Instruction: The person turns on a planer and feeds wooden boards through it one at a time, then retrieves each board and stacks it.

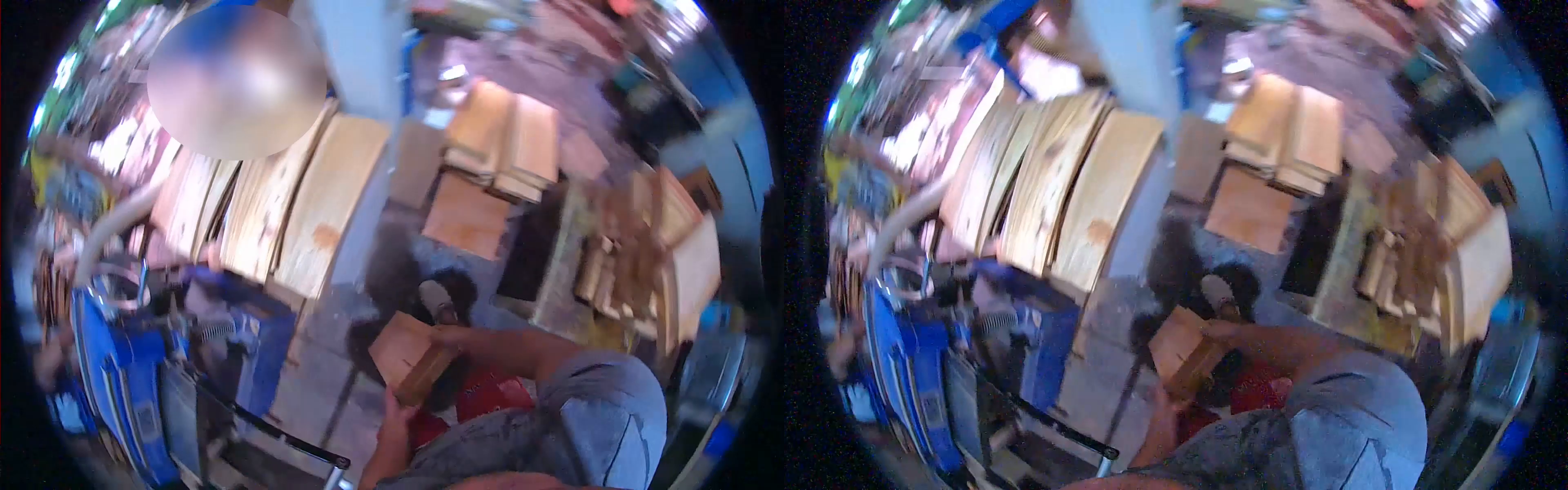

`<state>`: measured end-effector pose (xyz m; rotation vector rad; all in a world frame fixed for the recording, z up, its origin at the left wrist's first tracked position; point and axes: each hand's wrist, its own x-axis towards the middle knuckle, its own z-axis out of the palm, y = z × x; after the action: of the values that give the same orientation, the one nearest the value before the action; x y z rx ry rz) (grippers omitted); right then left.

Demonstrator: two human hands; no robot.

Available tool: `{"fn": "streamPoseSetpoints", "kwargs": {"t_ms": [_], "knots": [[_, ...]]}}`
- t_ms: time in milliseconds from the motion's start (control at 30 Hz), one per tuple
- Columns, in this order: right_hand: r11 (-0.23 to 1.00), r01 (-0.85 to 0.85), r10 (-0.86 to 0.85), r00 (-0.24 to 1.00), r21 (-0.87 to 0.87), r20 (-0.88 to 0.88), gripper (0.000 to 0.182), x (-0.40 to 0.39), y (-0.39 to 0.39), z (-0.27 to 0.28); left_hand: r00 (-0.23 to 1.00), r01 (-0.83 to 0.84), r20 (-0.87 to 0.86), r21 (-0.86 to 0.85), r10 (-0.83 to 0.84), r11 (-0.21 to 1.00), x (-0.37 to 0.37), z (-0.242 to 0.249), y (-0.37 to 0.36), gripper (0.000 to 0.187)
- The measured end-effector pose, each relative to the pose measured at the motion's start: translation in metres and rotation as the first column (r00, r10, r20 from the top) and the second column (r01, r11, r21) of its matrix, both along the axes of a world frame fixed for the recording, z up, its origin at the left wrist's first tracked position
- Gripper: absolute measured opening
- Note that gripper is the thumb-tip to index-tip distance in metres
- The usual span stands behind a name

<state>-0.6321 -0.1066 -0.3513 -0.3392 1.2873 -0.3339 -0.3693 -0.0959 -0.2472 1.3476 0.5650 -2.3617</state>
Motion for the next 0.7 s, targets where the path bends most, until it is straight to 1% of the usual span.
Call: {"fn": "streamPoseSetpoints", "kwargs": {"t_ms": [33, 67, 100, 133, 167, 200, 233, 267, 333, 400, 433, 467, 533, 567, 600, 633, 667, 700], "knots": [[0.996, 0.089, -0.088, 0.996, -0.031, 0.035, 0.039, -0.016, 0.013, 0.030, 0.993, 0.106, 0.049, -0.025, -0.105, 0.994, -0.016, 0.031, 0.004, 0.055], [0.981, 0.180, -0.174, 0.981, -0.076, 0.082, 0.040, -0.028, 0.027, 0.079, 0.972, 0.215, 0.107, -0.044, -0.209, 0.976, -0.017, 0.054, 0.010, 0.055], [0.959, 0.250, -0.238, 0.966, -0.133, 0.100, 0.041, -0.035, 0.043, 0.121, 0.951, 0.300, 0.091, -0.058, -0.294, 0.952, -0.010, 0.065, 0.013, 0.055], [0.929, 0.313, -0.300, 0.950, -0.198, 0.092, 0.043, -0.040, 0.061, 0.163, 0.937, 0.349, 0.024, -0.141, -0.349, 0.926, -0.011, 0.076, 0.014, 0.055], [0.891, 0.360, -0.357, 0.932, -0.277, 0.063, 0.045, -0.044, 0.078, 0.214, 0.917, 0.375, -0.048, -0.230, -0.396, 0.898, -0.019, 0.088, 0.012, 0.056], [0.869, 0.371, -0.465, 0.839, -0.328, -0.283, 0.052, -0.036, 0.097, 0.230, 0.892, 0.422, -0.054, -0.256, -0.449, 0.869, -0.021, 0.107, 0.006, 0.056], [0.836, 0.369, -0.462, 0.873, -0.406, -0.156, 0.056, -0.034, 0.108, 0.305, 0.854, 0.434, -0.118, -0.374, -0.507, 0.820, -0.020, 0.127, -0.001, 0.056], [0.655, 0.479, -0.642, 0.761, -0.584, -0.096, 0.059, -0.040, 0.139, 0.269, 0.814, 0.419, -0.174, -0.485, -0.554, 0.768, -0.031, 0.148, 0.002, 0.056], [0.488, 0.568, -0.804, 0.588, -0.663, -0.088, 0.066, -0.022, 0.169, 0.382, 0.868, 0.342, -0.036, -0.679, -0.495, 0.649, -0.065, 0.219, 0.011, 0.052], [0.339, 0.504, -0.894, 0.436, -0.794, -0.104, 0.068, -0.016, 0.206, 0.412, 0.830, 0.407, 0.081, -0.765, -0.552, 0.499, -0.090, 0.270, 0.011, 0.049], [0.213, 0.570, -0.920, 0.390, -0.794, 0.033, 0.070, -0.015, 0.224, 0.418, 0.789, 0.420, 0.097, -0.805, -0.607, 0.418, -0.102, 0.276, 0.007, 0.048], [0.194, 0.569, -0.926, 0.375, -0.799, 0.043, 0.070, -0.014, 0.241, 0.424, 0.748, 0.422, 0.114, -0.842, -0.654, 0.336, -0.117, 0.282, 0.004, 0.048], [0.097, 0.323, -0.990, 0.128, -0.941, -0.058, 0.071, -0.007, 0.268, 0.445, 0.645, 0.418, 0.205, -0.901, -0.736, 0.115, -0.154, 0.308, 0.005, 0.047], [0.063, 0.308, -0.995, 0.093, -0.949, -0.036, 0.070, -0.006, 0.281, 0.459, 0.645, 0.372, 0.204, -0.926, -0.736, 0.070, -0.178, 0.320, 0.012, 0.049], [0.055, 0.305, -0.996, 0.086, -0.951, -0.030, 0.070, -0.007, 0.289, 0.469, 0.596, 0.367, 0.213, -0.930, -0.774, 0.026, -0.204, 0.328, 0.016, 0.050], [-0.056, 0.352, -0.998, -0.017, -0.934, 0.053, 0.068, -0.009, 0.297, 0.477, 0.546, 0.363, 0.224, -0.932, -0.807, -0.014, -0.229, 0.335, 0.021, 0.052], [-0.165, 0.386, -0.984, -0.120, -0.907, 0.129, 0.066, -0.014, 0.304, 0.481, 0.451, 0.367, 0.225, -0.929, -0.863, -0.050, -0.256, 0.339, 0.025, 0.050], [-0.252, 0.356, -0.963, -0.183, -0.900, 0.197, 0.065, -0.027, 0.311, 0.464, 0.362, 0.400, 0.229, -0.914, -0.904, -0.072, -0.285, 0.341, 0.030, 0.049]]}}
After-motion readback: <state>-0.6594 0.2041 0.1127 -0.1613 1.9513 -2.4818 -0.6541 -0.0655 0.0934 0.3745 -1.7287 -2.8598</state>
